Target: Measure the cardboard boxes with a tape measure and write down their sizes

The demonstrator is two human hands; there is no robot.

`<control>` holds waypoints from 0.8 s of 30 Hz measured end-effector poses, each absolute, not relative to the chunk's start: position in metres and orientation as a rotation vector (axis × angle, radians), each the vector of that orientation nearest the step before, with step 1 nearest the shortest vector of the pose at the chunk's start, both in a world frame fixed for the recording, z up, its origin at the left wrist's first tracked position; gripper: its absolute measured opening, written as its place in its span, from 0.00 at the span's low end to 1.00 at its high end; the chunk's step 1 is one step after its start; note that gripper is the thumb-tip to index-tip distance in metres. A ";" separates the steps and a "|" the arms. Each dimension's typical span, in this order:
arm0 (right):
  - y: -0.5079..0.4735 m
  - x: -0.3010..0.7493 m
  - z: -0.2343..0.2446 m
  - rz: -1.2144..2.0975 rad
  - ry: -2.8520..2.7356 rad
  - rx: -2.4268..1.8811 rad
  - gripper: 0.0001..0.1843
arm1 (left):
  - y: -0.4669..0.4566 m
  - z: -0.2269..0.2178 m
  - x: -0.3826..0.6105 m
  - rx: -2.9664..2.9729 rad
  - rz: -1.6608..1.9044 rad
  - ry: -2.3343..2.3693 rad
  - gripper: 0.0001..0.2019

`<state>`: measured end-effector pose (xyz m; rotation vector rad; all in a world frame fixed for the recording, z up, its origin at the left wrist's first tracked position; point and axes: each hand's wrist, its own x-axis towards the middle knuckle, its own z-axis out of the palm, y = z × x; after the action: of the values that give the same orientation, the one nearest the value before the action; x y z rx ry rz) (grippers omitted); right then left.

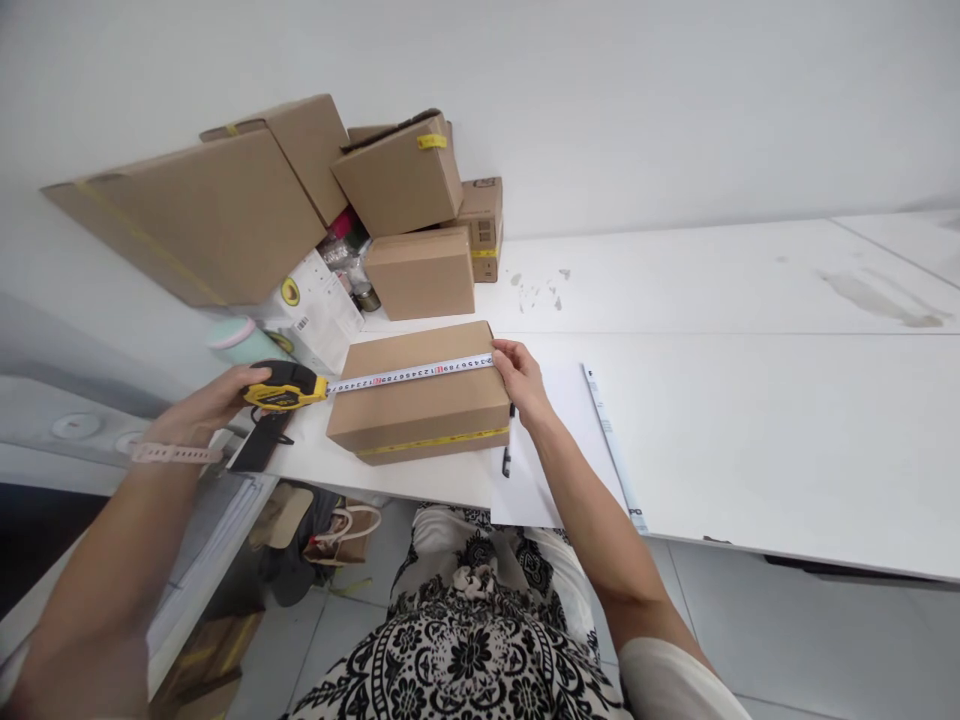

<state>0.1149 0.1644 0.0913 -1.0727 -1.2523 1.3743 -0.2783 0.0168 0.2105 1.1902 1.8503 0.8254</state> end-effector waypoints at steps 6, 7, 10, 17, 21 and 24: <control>0.170 0.136 0.119 1.039 -1.251 -1.039 0.17 | -0.030 0.226 -0.238 1.110 0.950 1.743 0.37; 0.174 0.140 0.130 0.991 -1.257 -0.994 0.16 | -0.041 0.226 -0.227 1.083 0.960 1.717 0.40; 0.190 0.144 0.163 0.888 -1.282 -0.867 0.15 | -0.075 0.209 -0.184 0.947 0.849 1.527 0.43; 0.248 0.091 0.170 1.301 -1.550 -0.717 0.07 | -0.097 0.129 -0.063 0.541 0.862 0.839 0.37; 0.269 0.070 0.153 1.381 -1.593 -0.898 0.08 | -0.074 0.139 -0.013 0.514 0.878 0.715 0.34; 0.273 0.068 0.142 1.393 -1.648 -1.063 0.09 | -0.064 0.150 0.007 0.468 0.873 0.738 0.35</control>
<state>0.0681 0.2729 0.1423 -1.0629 -1.6484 1.3935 0.0071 -0.0645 0.1502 0.4683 0.7383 0.8726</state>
